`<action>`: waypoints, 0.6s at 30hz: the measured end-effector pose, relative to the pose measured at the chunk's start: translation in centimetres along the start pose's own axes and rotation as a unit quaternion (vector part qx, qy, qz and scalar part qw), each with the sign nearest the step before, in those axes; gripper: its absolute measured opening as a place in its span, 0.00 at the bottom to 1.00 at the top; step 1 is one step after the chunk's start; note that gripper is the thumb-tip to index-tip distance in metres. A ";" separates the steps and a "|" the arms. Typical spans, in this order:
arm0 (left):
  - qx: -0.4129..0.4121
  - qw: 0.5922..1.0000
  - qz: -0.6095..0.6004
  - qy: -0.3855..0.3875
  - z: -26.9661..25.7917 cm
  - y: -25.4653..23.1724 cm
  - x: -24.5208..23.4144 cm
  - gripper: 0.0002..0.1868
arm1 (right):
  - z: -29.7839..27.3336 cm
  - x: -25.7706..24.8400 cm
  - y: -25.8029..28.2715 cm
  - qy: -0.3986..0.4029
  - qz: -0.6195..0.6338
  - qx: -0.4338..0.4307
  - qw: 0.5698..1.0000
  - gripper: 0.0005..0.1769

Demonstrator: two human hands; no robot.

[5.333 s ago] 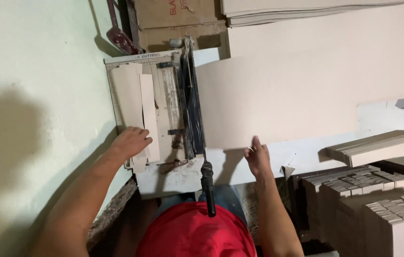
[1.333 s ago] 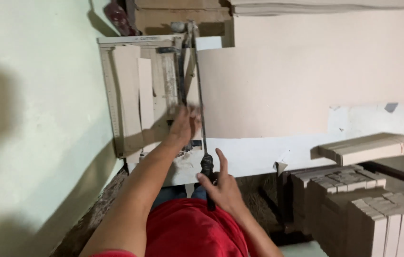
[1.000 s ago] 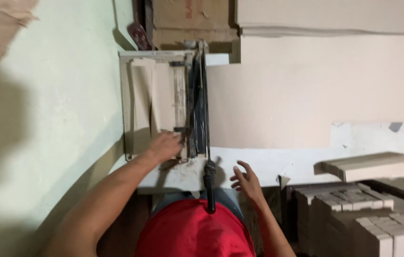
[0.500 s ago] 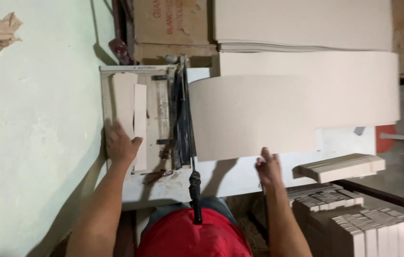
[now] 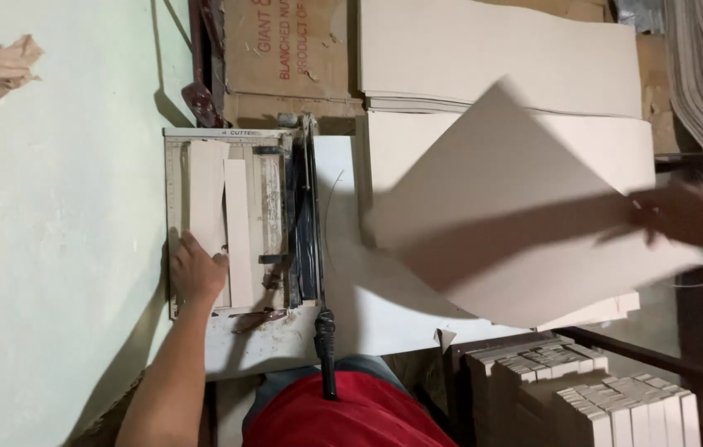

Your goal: The person operates a manual paper cutter to trim large sheets of paper. They align the paper against the guide, pull down the cutting lever to slice the sheet, and then remove the cut pieces.

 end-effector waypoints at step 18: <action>0.115 0.990 0.078 -0.024 -12.6 2.1 2.9 0.41 | -1.1 47.4 0.3 -0.178 0.494 0.280 0.803 0.52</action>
Point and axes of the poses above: each hand's wrist, its own z-axis towards the middle knuckle, its own x-axis out of the palm, y = z × x, the point moved 3 cm from there along z, towards the middle knuckle, and after that the axes turned 6 degrees about x, right-handed, at the moved point
